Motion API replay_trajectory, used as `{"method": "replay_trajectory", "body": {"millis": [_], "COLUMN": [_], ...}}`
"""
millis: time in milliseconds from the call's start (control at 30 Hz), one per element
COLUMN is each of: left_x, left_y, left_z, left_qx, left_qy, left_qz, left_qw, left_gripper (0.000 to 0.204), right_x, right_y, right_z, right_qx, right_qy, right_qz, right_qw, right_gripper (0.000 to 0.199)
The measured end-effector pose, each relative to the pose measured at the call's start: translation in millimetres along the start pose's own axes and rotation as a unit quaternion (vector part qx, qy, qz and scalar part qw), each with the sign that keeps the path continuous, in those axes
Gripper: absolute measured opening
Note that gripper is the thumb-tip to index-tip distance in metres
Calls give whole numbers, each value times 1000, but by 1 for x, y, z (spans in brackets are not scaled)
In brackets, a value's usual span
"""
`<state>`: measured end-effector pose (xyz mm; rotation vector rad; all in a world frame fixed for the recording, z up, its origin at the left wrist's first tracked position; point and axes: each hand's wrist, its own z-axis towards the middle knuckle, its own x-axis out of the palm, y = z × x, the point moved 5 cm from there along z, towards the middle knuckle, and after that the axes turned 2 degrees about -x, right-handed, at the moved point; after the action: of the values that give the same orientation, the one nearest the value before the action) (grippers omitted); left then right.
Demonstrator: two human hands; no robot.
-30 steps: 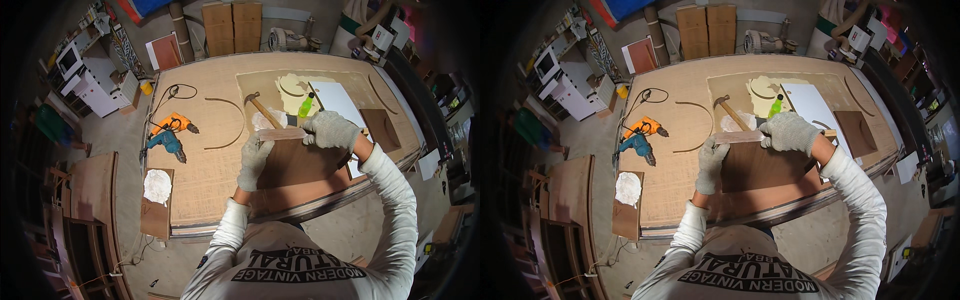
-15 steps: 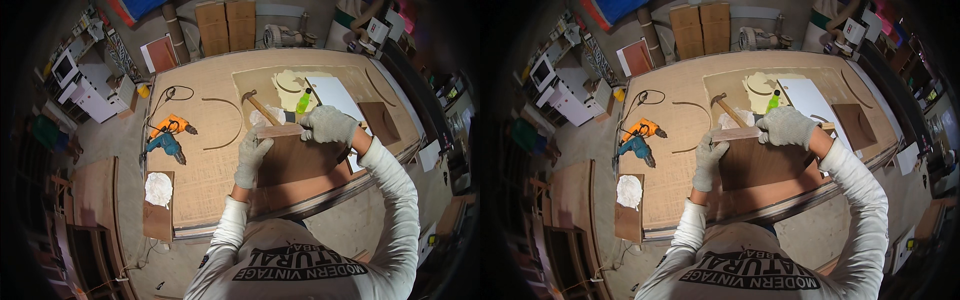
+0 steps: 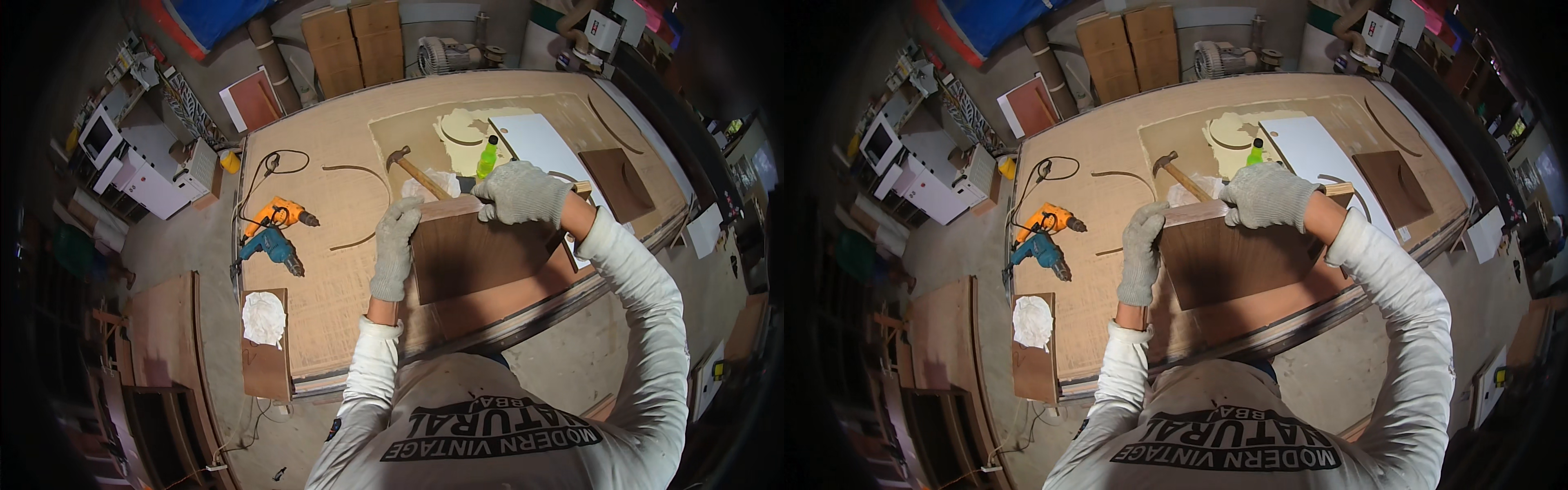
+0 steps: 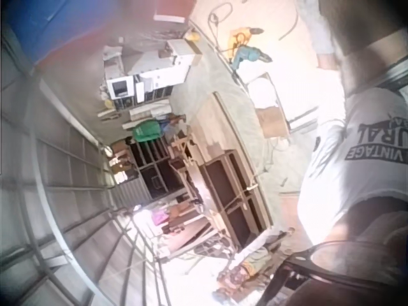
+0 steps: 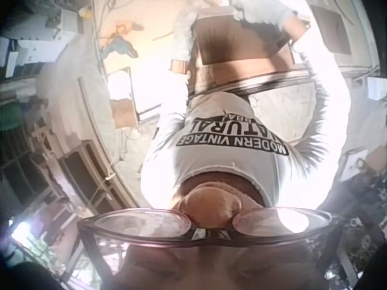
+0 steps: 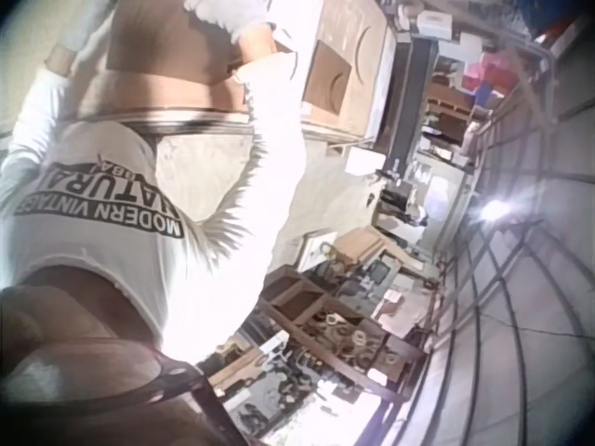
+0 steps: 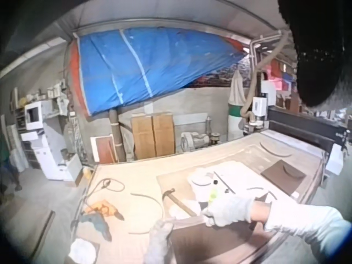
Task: The person applies adhesive from a bottle to a wooden strip and a board, then joins the pieces together and secures the edge by tapping it with a hammer and a wooden block.
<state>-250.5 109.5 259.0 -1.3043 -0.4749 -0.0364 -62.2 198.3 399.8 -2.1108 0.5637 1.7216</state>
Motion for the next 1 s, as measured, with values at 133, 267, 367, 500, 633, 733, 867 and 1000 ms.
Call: {"method": "replay_trajectory", "body": {"millis": [133,267,367,500,633,733,867,1000], "left_x": [-10,-9,-8,-7,-19,-25,-22,-22], "left_y": [12,6,0,-9,-6,-6,-2,-7], "left_z": [-1,2,1,-9,-5,-1,-1,0], "left_qx": [-8,-16,17,31,-10,77,43,56], "left_qy": [-4,-3,-10,38,90,83,55,74], "left_qz": [9,47,39,3,71,137,150,165], "left_qw": [1000,999,999,999,993,984,986,982], "left_gripper": [32,40,44,51,51,42,32,35], "right_x": [5,-2,-2,1,7,5,4,3], "right_y": [0,2,1,-2,-3,-1,-4,-4], "right_z": [1,1,3,2,3,6,5,5], "right_qx": [6,10,3,3,9,7,3,-1], "right_qy": [4,7,-2,-8,-11,-10,-6,-6], "right_qz": [7,13,16,6,-16,-14,-10,1], "right_qw": [1000,1000,1000,1000,1000,1000,1000,1000], "right_gripper": [34,35,35,35,31,31,31,33]}}
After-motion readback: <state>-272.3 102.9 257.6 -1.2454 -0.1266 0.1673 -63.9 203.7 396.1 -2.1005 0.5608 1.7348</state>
